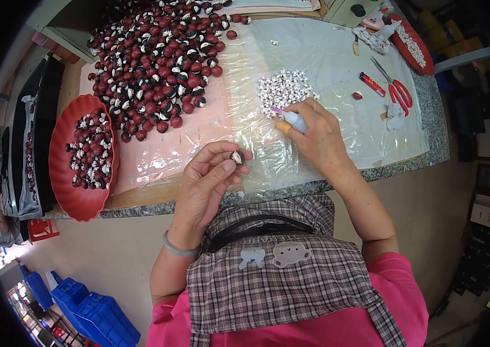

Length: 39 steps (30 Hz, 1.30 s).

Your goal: The person retrieves small pieces from an upper tray, applies glue to them using a squeeze bottle, and attaches them onto round figurines by hand.

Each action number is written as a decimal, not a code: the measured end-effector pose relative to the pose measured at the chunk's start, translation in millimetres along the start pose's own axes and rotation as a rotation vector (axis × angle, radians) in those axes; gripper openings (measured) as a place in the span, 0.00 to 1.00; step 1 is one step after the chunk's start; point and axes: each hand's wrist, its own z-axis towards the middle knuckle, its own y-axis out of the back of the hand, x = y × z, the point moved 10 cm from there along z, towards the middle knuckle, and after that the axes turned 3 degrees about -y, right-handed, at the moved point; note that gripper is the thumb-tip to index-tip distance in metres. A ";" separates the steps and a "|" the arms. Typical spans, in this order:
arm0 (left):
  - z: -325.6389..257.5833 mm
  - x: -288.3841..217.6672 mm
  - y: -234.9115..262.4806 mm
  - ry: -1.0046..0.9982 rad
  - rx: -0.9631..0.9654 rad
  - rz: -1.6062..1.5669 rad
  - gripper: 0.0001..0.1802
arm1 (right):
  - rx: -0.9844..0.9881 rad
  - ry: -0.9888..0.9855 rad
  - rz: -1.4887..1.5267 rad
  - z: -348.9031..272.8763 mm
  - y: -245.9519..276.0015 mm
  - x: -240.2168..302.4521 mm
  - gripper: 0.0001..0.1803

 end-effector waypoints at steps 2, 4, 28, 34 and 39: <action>-0.5 0.4 0.8 -0.007 0.005 0.006 0.13 | 0.010 0.024 -0.017 1.3 -0.1 3.9 0.12; -0.3 1.2 1.3 -0.003 0.005 0.050 0.13 | 0.018 0.048 -0.035 2.8 0.4 4.9 0.11; -8.9 4.7 -21.2 -0.021 0.033 0.448 0.16 | 0.380 -0.579 1.224 -48.2 -43.0 19.7 0.04; -8.8 2.4 -22.1 -0.074 0.038 0.606 0.15 | 0.389 -0.574 1.089 -53.8 -46.5 19.4 0.03; -9.9 -14.4 -31.9 -0.277 0.036 0.896 0.14 | 0.386 -0.582 0.978 -53.7 -46.8 24.2 0.03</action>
